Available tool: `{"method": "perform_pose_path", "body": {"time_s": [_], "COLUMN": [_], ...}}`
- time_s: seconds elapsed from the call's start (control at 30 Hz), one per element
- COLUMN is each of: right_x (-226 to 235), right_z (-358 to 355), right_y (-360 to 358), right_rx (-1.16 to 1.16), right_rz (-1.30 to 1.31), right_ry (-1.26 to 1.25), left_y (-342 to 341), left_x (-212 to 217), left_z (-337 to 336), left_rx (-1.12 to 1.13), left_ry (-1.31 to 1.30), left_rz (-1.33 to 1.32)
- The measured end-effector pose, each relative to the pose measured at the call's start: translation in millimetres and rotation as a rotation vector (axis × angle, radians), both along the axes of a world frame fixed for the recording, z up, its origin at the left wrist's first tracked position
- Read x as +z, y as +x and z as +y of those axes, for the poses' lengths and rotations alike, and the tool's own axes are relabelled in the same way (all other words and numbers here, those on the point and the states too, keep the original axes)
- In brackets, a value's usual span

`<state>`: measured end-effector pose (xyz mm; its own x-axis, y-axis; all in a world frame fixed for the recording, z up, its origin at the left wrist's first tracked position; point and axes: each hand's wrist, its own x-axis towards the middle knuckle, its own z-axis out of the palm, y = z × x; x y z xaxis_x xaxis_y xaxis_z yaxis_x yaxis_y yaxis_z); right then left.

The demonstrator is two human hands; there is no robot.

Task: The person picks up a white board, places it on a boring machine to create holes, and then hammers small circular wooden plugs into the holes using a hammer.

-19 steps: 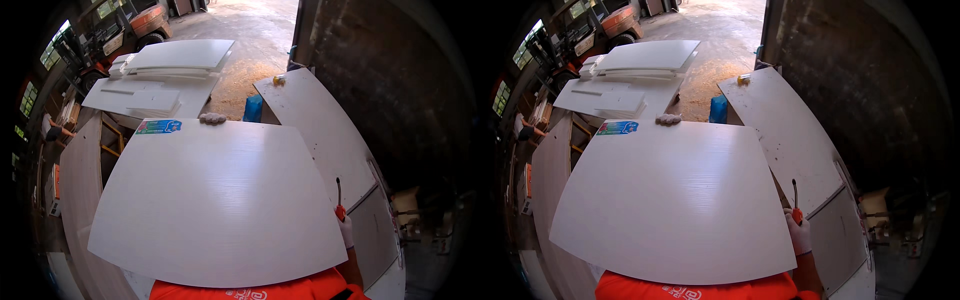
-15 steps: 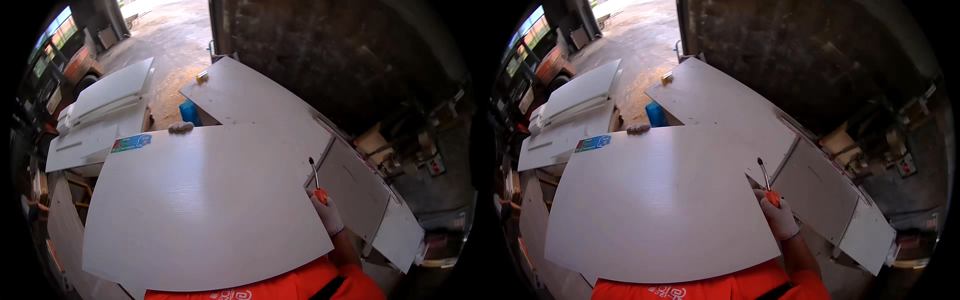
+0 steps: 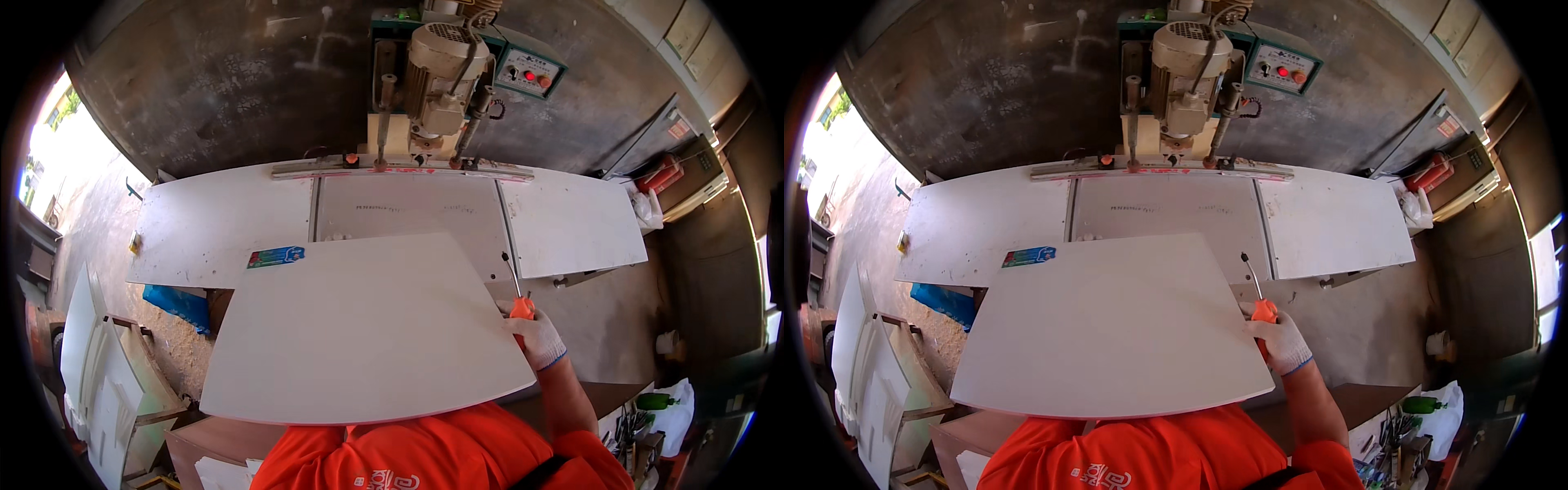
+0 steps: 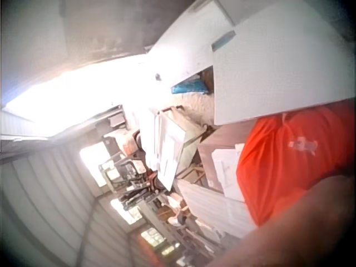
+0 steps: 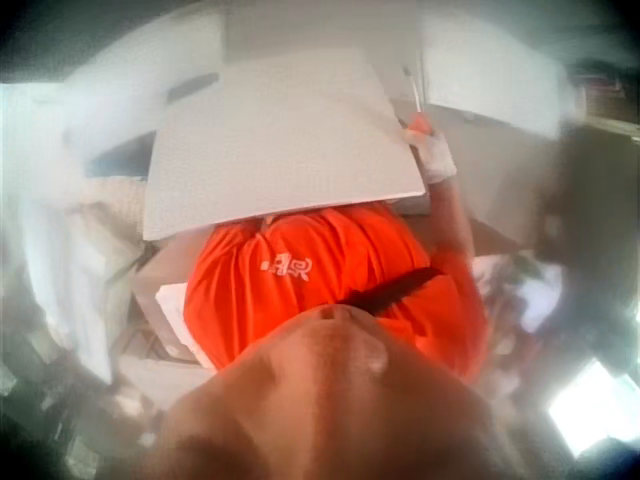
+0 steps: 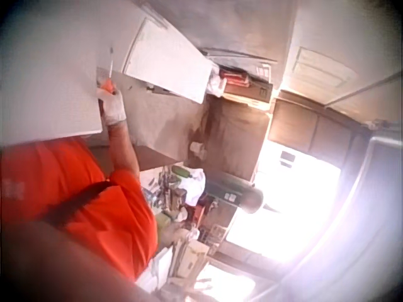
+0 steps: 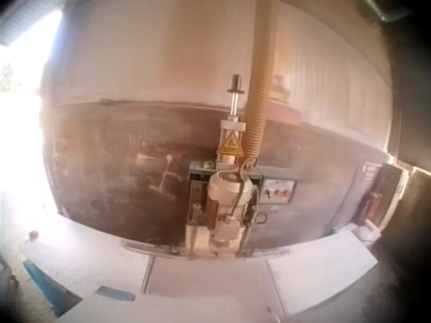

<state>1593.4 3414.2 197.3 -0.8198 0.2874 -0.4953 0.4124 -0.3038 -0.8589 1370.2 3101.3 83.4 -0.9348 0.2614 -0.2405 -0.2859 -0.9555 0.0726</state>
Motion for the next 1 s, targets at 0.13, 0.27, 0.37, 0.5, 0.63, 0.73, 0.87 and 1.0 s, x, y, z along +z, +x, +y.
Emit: {"method": "perform_pose_path", "body": {"time_s": [0.13, 0.27, 0.37, 0.5, 0.63, 0.73, 0.87, 1.0], "right_x": [-12, -26, -53, -95, -135, -104, -117, -162], "right_z": [47, 76, 111, 159, 209, 204, 216, 237], "right_y": [20, 29, 29, 28, 25, 17, 34, 62], "right_rx": [-0.131, -0.117, -0.142, -0.194, 0.057, 0.27, 0.402, 0.237], "right_rz": [-0.072, -0.183, -0.246, -0.338, -0.366, -0.514, -0.551, -0.467], "right_ry": [-0.073, -0.02, 0.039, 0.089, 0.456, 0.62, 0.625, 0.446], "left_y": [22, 51, 76, 103, 147, 178, 193, 179], "left_x": [-30, -66, -87, -99, -100, -88, -160, -177], "left_z": [34, 42, 44, 48, 49, 64, 80, 110], "left_rx": [-0.077, -0.122, -0.14, -0.119, 0.002, 0.128, 0.056, -0.018], "left_ry": [-0.028, -0.056, -0.065, -0.083, -0.08, -0.065, -0.28, -0.371], "left_rz": [-0.097, -0.191, -0.267, -0.343, -0.477, -0.62, -0.498, -0.477]}}
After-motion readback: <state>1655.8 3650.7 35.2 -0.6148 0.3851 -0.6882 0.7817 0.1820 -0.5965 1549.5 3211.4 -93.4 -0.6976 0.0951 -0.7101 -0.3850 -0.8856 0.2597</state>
